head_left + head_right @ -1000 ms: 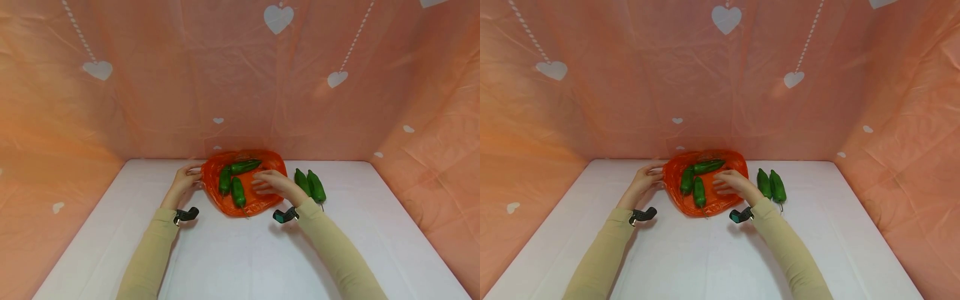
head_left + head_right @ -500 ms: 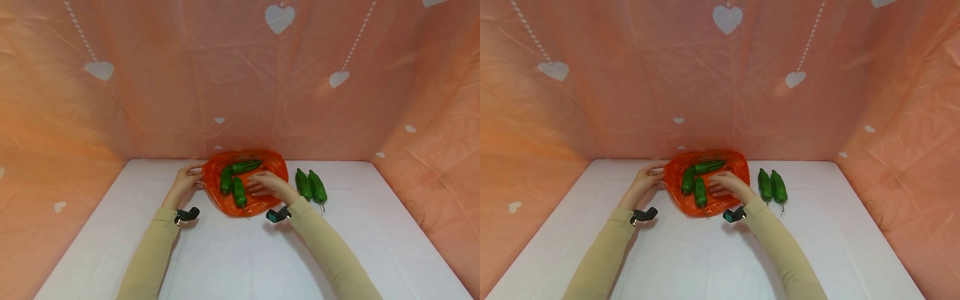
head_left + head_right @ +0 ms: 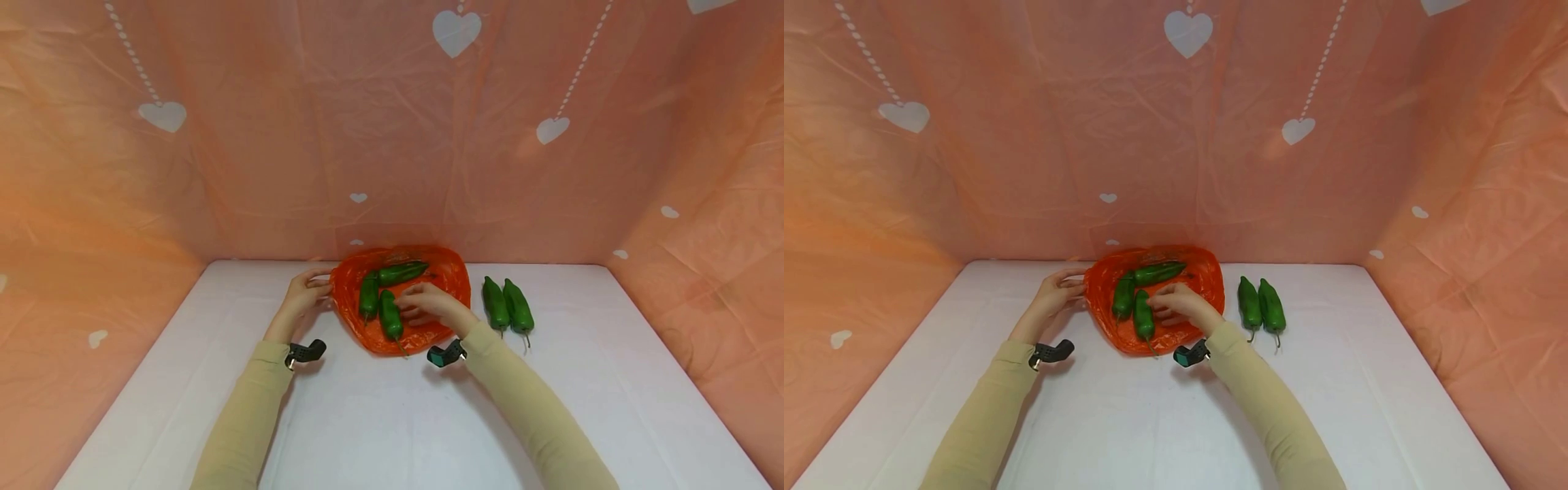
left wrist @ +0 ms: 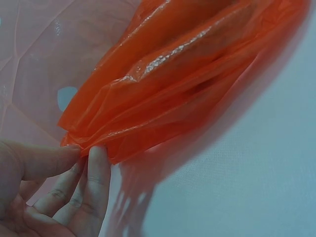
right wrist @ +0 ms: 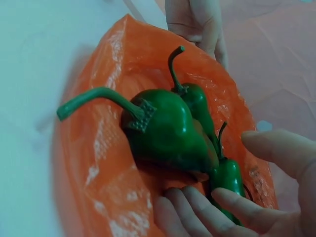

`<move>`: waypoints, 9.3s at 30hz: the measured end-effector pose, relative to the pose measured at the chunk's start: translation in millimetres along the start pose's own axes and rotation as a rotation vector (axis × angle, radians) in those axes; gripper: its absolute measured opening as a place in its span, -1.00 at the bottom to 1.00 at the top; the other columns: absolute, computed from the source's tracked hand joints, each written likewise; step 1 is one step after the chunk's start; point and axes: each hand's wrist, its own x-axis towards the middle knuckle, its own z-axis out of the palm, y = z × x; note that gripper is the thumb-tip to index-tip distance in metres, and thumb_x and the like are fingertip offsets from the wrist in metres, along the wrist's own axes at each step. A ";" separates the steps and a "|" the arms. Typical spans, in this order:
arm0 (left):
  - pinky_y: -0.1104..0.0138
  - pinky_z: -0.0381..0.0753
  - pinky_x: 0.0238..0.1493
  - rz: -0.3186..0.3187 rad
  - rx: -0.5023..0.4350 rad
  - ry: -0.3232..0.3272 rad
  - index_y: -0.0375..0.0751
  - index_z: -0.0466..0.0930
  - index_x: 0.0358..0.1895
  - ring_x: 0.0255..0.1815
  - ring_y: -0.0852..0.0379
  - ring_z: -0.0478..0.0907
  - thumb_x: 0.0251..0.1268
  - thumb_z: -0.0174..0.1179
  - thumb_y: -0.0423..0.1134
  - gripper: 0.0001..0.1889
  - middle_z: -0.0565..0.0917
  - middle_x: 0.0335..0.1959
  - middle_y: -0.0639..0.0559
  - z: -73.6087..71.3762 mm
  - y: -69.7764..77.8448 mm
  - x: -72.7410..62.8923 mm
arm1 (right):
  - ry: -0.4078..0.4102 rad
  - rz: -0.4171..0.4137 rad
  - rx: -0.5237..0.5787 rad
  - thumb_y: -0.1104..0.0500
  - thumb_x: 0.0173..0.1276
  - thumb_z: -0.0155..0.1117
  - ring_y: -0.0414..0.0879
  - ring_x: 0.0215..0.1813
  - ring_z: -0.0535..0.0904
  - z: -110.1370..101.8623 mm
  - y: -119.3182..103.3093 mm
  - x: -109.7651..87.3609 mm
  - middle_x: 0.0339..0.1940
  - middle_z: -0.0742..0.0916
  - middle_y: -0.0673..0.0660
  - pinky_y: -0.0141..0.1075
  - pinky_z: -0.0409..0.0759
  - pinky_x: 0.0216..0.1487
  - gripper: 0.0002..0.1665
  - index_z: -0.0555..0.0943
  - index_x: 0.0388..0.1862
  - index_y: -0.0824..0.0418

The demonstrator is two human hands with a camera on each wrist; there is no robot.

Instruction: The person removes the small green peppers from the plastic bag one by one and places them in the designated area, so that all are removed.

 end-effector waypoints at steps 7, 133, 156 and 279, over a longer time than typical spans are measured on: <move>0.15 0.69 -0.23 0.011 0.008 0.010 -0.44 0.35 0.27 -0.45 0.16 0.62 0.32 0.06 -0.55 -0.56 0.64 -0.26 -0.13 0.6 0.1 -1.3 | 0.047 0.036 -0.013 0.13 0.31 0.31 0.09 -0.07 0.62 7.3 -2.9 0.2 -0.04 0.60 0.23 -0.09 0.64 -0.04 -0.48 0.45 0.14 0.40; 0.25 0.69 -0.30 -0.005 0.031 0.029 -0.44 0.33 0.29 -0.44 0.17 0.61 0.34 0.06 -0.53 -0.55 0.61 -0.15 -0.25 -1.3 0.1 -2.9 | 0.151 -0.013 0.078 0.18 0.31 0.30 0.14 0.06 0.47 -32.2 -25.8 -39.1 0.12 0.52 0.26 -0.04 0.58 0.06 -0.39 0.40 0.32 0.26; 0.31 0.68 -0.33 0.003 0.024 0.027 -0.43 0.34 0.29 -0.44 0.19 0.61 0.34 0.05 -0.54 -0.56 0.63 -0.19 -0.22 -0.5 -0.5 0.1 | 0.135 -0.076 0.085 0.15 0.36 0.24 0.09 -0.03 0.59 -66.7 -23.3 -59.5 0.06 0.59 0.25 -0.11 0.60 0.03 -0.36 0.31 0.35 0.33; 0.14 0.68 -0.23 -0.030 0.007 0.016 -0.42 0.33 0.30 -0.42 0.10 0.62 0.35 0.08 -0.50 -0.55 0.65 -0.20 -0.19 -0.7 -2.1 -2.7 | 0.355 0.148 -0.204 -0.03 0.43 0.14 -0.17 -0.37 0.40 -200.6 70.9 -130.0 -0.44 0.46 -0.01 -0.36 0.51 -0.30 -0.16 0.14 0.40 0.53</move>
